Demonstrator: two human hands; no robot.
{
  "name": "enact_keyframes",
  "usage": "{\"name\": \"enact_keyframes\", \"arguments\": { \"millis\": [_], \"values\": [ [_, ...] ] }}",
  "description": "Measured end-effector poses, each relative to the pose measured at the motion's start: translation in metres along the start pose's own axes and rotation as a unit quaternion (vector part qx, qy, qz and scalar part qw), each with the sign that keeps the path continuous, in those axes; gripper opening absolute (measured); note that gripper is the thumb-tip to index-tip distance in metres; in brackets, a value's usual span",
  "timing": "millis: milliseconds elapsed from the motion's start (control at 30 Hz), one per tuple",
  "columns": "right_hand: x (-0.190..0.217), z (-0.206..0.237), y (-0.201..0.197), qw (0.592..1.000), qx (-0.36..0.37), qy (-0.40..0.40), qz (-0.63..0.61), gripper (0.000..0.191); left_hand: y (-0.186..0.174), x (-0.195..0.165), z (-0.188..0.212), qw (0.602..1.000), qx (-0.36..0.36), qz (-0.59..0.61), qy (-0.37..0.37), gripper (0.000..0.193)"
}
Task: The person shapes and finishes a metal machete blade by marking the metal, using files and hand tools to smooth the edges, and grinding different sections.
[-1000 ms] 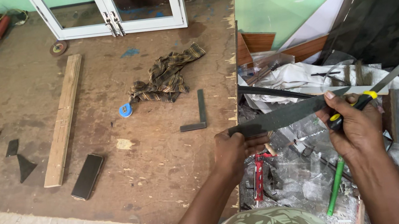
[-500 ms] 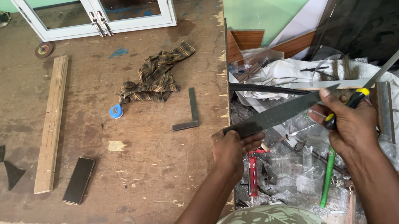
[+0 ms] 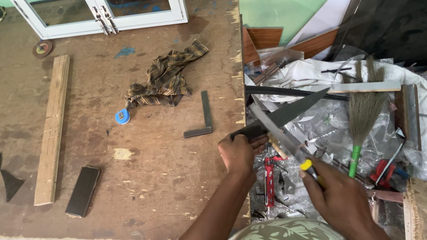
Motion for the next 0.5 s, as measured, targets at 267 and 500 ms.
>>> {"name": "enact_keyframes", "arguments": {
  "millis": [267,500],
  "values": [
    [-0.027,-0.063,-0.019,0.989,-0.048,0.137,0.016,0.038,0.0,-0.014,0.001,0.996,0.014,-0.076,0.035,0.03],
    [-0.012,-0.073,-0.011,0.983,0.028,0.1,-0.153,0.038,0.018,-0.049,-0.007,0.918,0.149,-0.361,0.074,0.027]
  ]
}}
Point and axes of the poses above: each hand's wrist, its own z-axis away from the middle knuckle, its own y-axis out of the palm, x = y × z, the point moved 4 cm from there along -z, towards the middle knuckle, and after that the axes turned 3 degrees about z, right-handed, at the moved point
